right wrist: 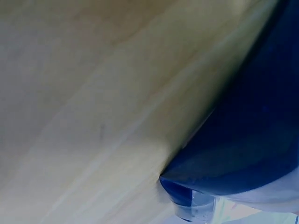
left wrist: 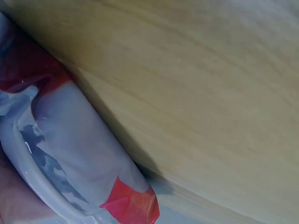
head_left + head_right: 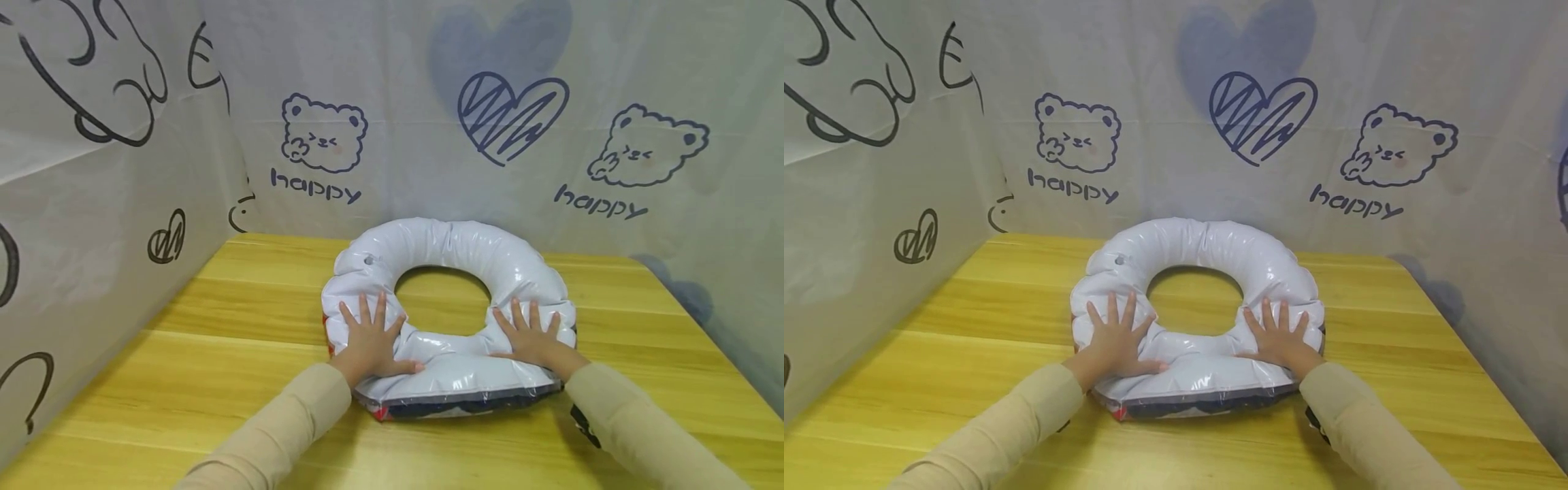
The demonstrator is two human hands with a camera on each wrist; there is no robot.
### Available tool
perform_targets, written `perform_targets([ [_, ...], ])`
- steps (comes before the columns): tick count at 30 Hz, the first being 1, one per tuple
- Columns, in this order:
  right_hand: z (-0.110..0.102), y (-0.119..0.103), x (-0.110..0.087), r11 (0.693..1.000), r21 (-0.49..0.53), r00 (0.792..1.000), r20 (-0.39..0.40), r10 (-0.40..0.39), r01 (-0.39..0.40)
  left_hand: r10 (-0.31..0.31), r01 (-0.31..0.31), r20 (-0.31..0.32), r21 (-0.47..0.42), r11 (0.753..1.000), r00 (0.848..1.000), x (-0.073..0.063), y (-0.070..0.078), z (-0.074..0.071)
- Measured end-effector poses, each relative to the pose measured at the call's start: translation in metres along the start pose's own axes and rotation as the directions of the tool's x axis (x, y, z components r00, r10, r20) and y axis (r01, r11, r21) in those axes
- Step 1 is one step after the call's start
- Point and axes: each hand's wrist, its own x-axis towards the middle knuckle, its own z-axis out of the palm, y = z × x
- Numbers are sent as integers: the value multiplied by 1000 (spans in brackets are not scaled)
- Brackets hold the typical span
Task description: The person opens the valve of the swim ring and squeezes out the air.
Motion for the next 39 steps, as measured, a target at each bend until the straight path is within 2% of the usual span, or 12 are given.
perform_targets([
  [8, -1, 0, 1, 997, 72, 1000, 20, -14, 12, 40, -36, 38, -89, 995, 998, 5, -4, 0],
  [17, 0, 2, 6, 998, 64, 999, 47, -22, 19, 53, -39, 82, -156, 987, 995, 10, -6, 3],
  [24, -1, 8, 4, 994, 106, 996, 93, -2, -8, 80, -53, 112, -226, 973, 990, 13, -1, 1],
  [39, -2, 5, 16, 995, 95, 986, 166, 4, -20, 36, 2, 180, -201, 980, 983, 11, -3, -1],
])
